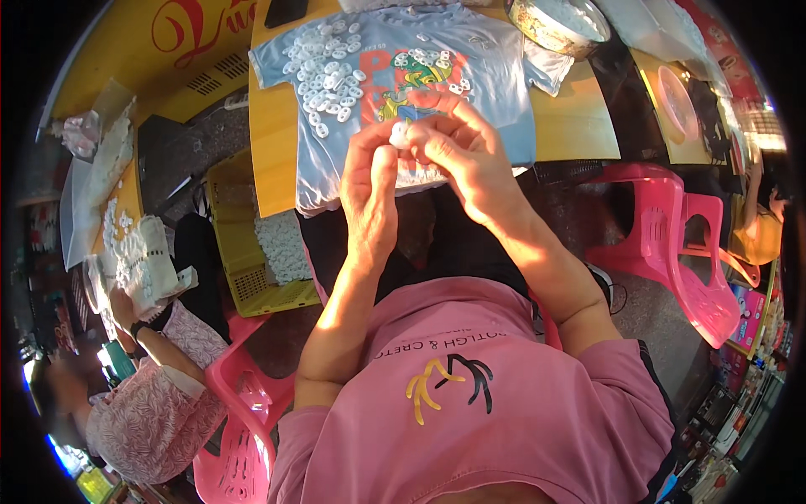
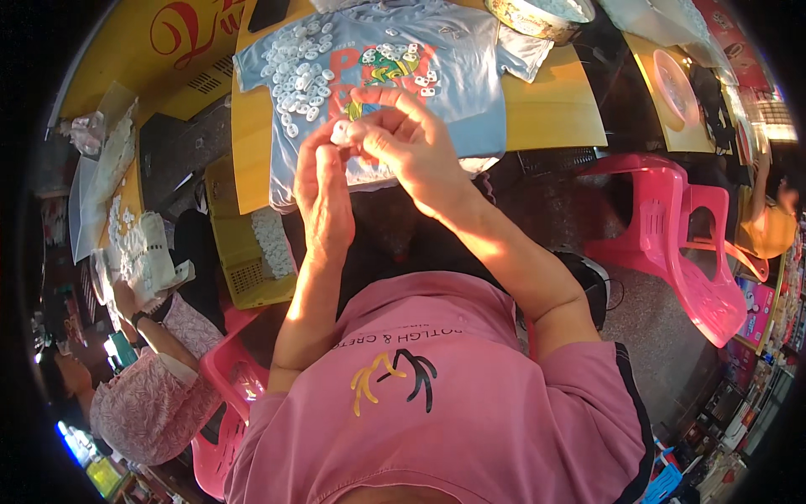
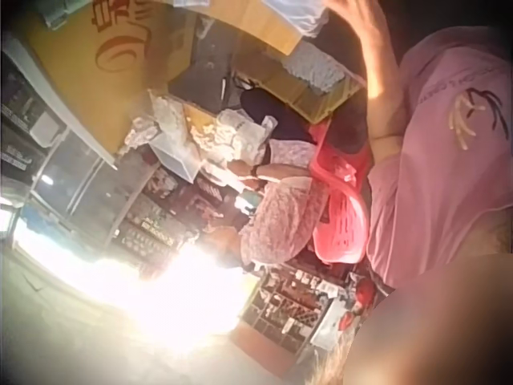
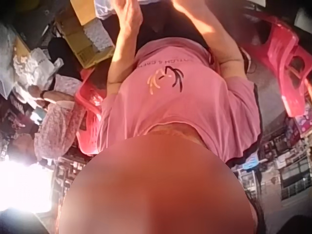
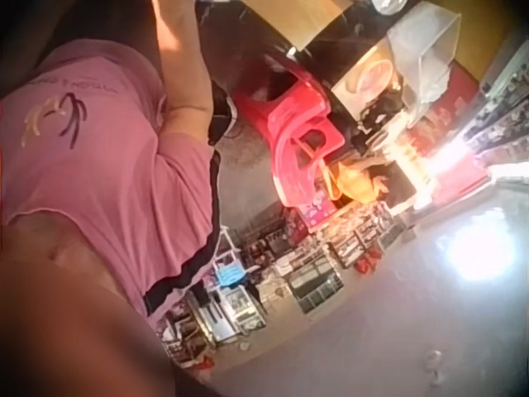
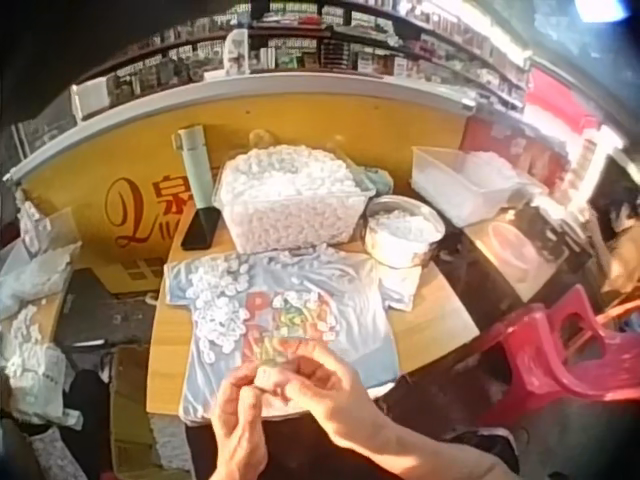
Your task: Manually placing small white decorative appliques onto a printed t-shirt as part of a garment manufacturing process.
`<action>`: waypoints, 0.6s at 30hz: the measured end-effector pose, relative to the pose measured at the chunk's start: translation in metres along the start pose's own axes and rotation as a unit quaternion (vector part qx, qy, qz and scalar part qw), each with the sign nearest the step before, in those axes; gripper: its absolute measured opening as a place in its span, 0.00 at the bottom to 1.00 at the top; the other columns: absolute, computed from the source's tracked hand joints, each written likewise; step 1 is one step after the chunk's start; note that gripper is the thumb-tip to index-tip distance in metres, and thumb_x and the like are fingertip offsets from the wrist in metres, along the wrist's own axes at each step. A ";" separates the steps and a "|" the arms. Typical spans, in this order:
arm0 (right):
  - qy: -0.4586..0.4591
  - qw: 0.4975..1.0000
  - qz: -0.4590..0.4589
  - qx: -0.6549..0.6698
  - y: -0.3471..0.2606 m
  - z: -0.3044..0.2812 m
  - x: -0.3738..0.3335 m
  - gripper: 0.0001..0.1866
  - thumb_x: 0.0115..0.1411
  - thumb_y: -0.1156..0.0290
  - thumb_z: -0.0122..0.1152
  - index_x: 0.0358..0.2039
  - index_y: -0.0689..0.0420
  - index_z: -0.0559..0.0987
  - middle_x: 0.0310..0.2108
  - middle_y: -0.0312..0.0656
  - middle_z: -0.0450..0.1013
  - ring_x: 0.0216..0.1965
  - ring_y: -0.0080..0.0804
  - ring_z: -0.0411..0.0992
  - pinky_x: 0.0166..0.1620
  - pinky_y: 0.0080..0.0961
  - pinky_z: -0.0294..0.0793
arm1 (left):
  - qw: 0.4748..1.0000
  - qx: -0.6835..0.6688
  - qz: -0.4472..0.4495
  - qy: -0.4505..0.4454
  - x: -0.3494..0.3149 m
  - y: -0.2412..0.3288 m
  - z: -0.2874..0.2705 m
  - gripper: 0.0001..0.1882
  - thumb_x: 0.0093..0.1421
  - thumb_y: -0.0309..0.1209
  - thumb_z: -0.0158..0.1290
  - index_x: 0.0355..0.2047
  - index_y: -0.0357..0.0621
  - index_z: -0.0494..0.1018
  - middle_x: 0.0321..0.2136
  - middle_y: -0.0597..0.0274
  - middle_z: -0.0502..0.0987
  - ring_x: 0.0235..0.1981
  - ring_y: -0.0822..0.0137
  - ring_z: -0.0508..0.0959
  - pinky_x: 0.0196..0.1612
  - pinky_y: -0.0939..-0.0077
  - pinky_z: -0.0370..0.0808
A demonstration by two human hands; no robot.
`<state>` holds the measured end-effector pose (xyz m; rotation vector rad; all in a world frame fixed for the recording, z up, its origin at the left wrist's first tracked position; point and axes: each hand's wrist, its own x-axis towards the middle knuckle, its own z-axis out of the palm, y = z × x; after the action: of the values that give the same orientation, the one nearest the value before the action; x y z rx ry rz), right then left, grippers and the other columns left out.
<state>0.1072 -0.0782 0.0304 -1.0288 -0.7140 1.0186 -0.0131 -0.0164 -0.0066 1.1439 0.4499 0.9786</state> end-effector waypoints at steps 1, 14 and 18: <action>-0.008 0.998 0.011 0.062 0.004 0.002 -0.002 0.21 0.62 0.75 0.57 0.56 0.61 0.67 0.37 0.40 0.76 0.39 0.23 0.74 0.45 0.21 0.73 | 0.999 0.017 0.034 -0.026 -0.001 -0.004 -0.004 0.20 0.68 0.41 0.46 0.48 0.35 0.69 0.47 0.57 0.70 0.48 0.69 0.70 0.52 0.72 0.67; -0.055 0.949 0.136 0.277 0.032 0.054 -0.026 0.35 0.58 0.84 0.59 0.63 0.55 0.57 0.44 0.38 0.69 0.45 0.24 0.73 0.51 0.23 0.73 | 0.995 -0.048 0.051 -0.064 -0.036 0.011 -0.043 0.25 0.68 0.49 0.43 0.41 0.35 0.71 0.42 0.51 0.71 0.51 0.55 0.70 0.54 0.60 0.69; -0.067 0.953 0.116 0.273 0.048 0.065 -0.027 0.34 0.58 0.83 0.59 0.63 0.57 0.57 0.45 0.39 0.69 0.46 0.24 0.72 0.51 0.22 0.72 | 0.998 -0.035 0.051 -0.026 -0.042 0.014 -0.048 0.23 0.68 0.46 0.42 0.38 0.34 0.70 0.40 0.52 0.71 0.50 0.55 0.70 0.55 0.62 0.68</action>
<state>0.0249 -0.0727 0.0090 -0.5674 -0.3840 1.4031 -0.0763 -0.0240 -0.0193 1.1359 0.3160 1.0417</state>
